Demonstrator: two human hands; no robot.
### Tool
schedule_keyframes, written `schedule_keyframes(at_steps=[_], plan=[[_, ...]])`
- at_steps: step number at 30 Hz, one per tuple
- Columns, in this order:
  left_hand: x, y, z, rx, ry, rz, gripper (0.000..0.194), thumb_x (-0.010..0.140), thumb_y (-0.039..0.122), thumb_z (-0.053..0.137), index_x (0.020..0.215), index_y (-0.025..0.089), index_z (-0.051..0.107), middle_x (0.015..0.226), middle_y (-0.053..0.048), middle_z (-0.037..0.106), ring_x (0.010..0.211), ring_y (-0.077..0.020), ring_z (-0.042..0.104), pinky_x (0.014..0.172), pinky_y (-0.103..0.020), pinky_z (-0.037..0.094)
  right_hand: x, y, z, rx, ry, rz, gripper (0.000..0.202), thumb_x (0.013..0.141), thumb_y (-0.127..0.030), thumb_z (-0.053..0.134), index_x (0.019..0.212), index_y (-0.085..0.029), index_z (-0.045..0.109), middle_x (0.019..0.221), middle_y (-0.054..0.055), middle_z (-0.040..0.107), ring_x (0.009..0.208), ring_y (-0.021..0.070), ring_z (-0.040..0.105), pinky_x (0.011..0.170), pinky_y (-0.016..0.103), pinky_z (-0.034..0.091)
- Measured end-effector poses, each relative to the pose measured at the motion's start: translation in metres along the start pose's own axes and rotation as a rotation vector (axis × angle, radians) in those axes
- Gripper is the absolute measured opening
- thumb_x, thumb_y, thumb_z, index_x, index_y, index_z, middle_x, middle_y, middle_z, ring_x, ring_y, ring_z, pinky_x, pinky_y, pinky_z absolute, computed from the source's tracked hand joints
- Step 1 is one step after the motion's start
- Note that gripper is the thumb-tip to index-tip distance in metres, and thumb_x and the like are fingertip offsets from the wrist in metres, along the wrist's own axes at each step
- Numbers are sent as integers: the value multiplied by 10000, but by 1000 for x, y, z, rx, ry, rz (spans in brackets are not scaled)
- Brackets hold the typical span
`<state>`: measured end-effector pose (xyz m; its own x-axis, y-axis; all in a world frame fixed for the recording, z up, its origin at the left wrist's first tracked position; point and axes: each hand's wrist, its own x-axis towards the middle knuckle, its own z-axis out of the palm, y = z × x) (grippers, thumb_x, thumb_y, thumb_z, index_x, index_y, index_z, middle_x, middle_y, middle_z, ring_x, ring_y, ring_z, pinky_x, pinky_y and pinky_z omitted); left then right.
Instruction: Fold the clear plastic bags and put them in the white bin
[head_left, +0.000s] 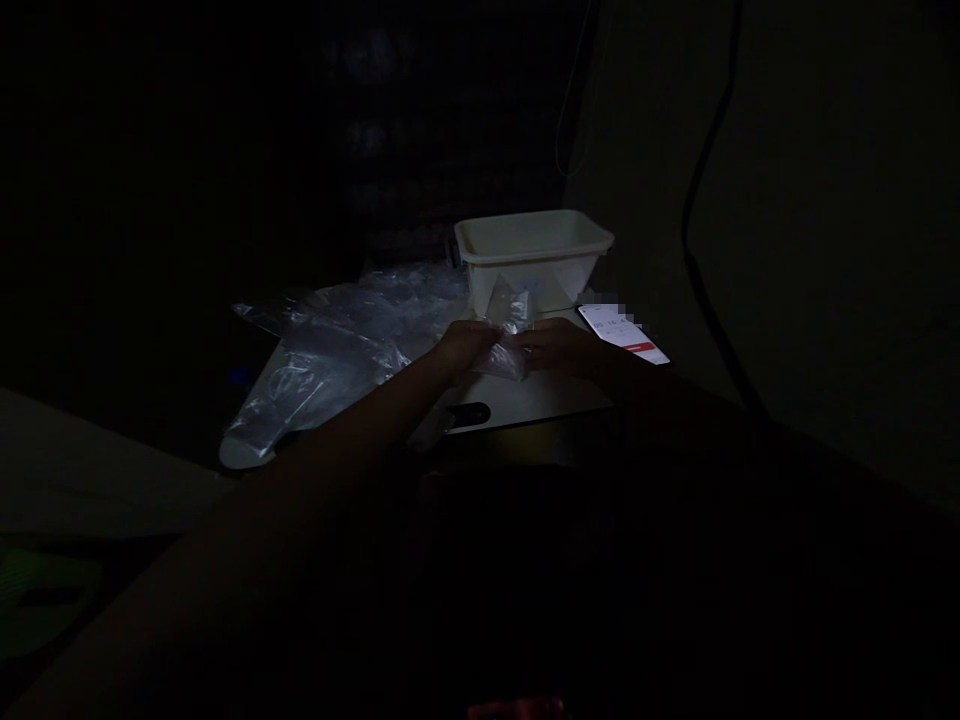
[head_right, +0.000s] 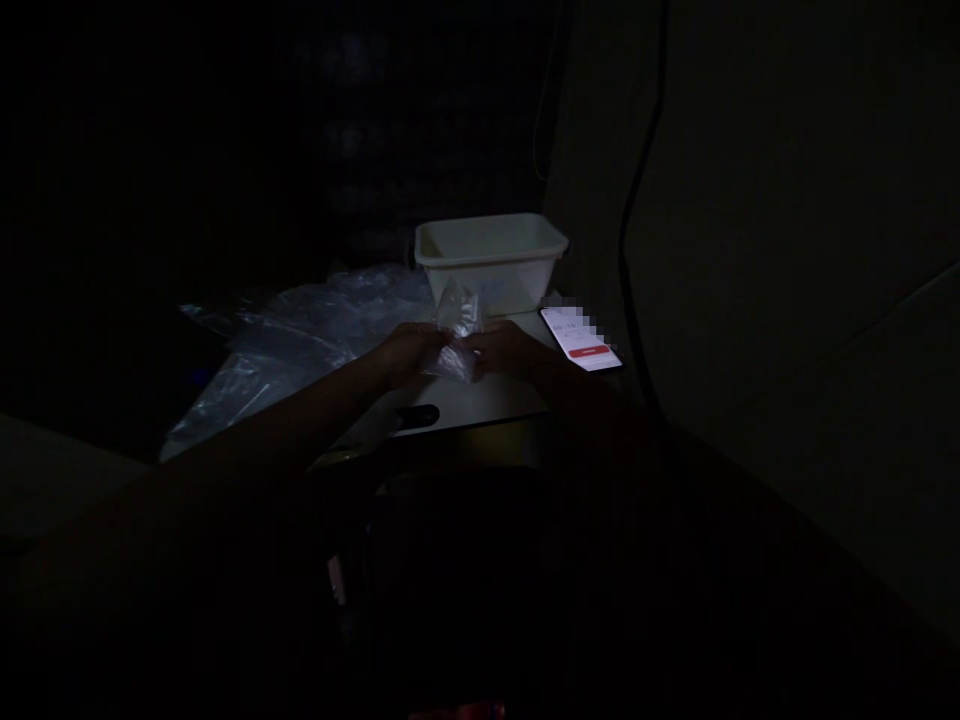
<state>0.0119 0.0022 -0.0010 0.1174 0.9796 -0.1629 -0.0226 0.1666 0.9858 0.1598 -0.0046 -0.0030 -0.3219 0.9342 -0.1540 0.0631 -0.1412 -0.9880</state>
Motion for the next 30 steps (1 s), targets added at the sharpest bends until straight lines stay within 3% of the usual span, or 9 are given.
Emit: schedule_keyframes(at_steps=[12,17,30], plan=[[-6,1,1,-63,-39,-71,109,605,82,531,513,114,484,437,17,484,379,-64,458,410,-187,367,-2,-8,2,11,153,-33,155,590,-167,627,513,-166,492,410,-61,434,378,49,411,368,179,312],[-11,7,2,-32,19,-90,137,627,86,521,507,122,468,391,35,442,332,-53,411,360,-172,342,1,-3,-1,18,130,-52,154,588,-178,626,515,-168,490,418,-59,437,379,48,403,379,183,312],[-10,8,1,-59,7,-106,128,627,63,496,514,122,481,414,25,466,362,-60,440,383,-172,378,-2,-4,-1,50,138,-81,98,618,-145,562,536,-158,509,445,-51,446,399,46,404,387,175,318]])
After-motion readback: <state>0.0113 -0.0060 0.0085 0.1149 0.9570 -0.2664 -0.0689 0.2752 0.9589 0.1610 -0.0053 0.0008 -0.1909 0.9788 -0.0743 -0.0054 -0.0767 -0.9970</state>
